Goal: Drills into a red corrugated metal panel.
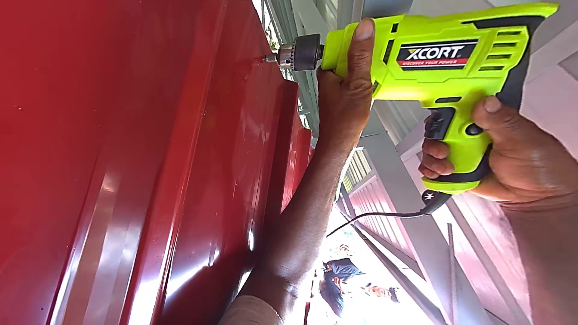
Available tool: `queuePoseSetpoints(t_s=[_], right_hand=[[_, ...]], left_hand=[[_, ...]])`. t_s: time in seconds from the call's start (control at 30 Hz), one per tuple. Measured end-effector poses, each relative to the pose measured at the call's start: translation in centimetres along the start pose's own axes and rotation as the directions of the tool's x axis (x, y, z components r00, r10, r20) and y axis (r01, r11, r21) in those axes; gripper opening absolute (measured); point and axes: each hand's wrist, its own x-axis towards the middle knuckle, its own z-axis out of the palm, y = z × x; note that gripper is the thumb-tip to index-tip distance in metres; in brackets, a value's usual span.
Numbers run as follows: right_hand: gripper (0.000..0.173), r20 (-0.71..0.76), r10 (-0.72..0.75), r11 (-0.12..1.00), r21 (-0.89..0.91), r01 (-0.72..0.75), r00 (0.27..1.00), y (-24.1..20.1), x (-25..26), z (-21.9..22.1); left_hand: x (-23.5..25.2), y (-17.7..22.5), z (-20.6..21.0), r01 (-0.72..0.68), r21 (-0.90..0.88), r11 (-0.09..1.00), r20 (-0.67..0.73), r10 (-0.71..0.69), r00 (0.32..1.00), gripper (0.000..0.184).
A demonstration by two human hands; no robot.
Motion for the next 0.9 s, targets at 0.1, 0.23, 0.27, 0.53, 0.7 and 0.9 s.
queuePoseSetpoints(t_s=[0.1,0.23,0.27,0.53,0.7,0.9], right_hand=[[0.050,0.076,0.067,0.997,0.021,-0.069,0.995,-0.8,0.1,-0.3],[0.051,0.019,0.003,1.000,0.017,-0.003,1.000,-0.3,-0.4,0.4],[0.051,0.048,-0.004,1.000,0.013,0.004,0.999,-0.2,-0.5,0.2],[0.053,0.402,-0.033,0.971,0.228,-0.065,0.915,0.5,0.9,-0.8],[0.054,0.506,-0.046,0.957,0.268,-0.107,0.861,0.5,1.8,-1.2],[0.046,0.501,-0.031,0.949,0.287,-0.132,0.865,0.9,1.2,-0.9]], left_hand=[[0.2,0.3,0.2,0.037,0.030,0.999,-0.033,-0.036,0.999,0.053],[0.2,-0.2,0.0,-0.024,0.019,1.000,-0.016,0.024,1.000,0.053],[0.1,-0.3,0.0,-0.027,0.022,0.999,-0.019,0.027,0.999,0.054],[0.1,-0.6,-0.2,-0.056,0.009,0.998,0.008,0.056,0.998,0.052],[0.1,-0.5,0.0,-0.063,-0.016,0.998,-0.011,0.063,0.998,0.050],[0.0,-0.9,0.0,-0.062,-0.002,0.998,-0.035,0.062,0.997,0.054]])
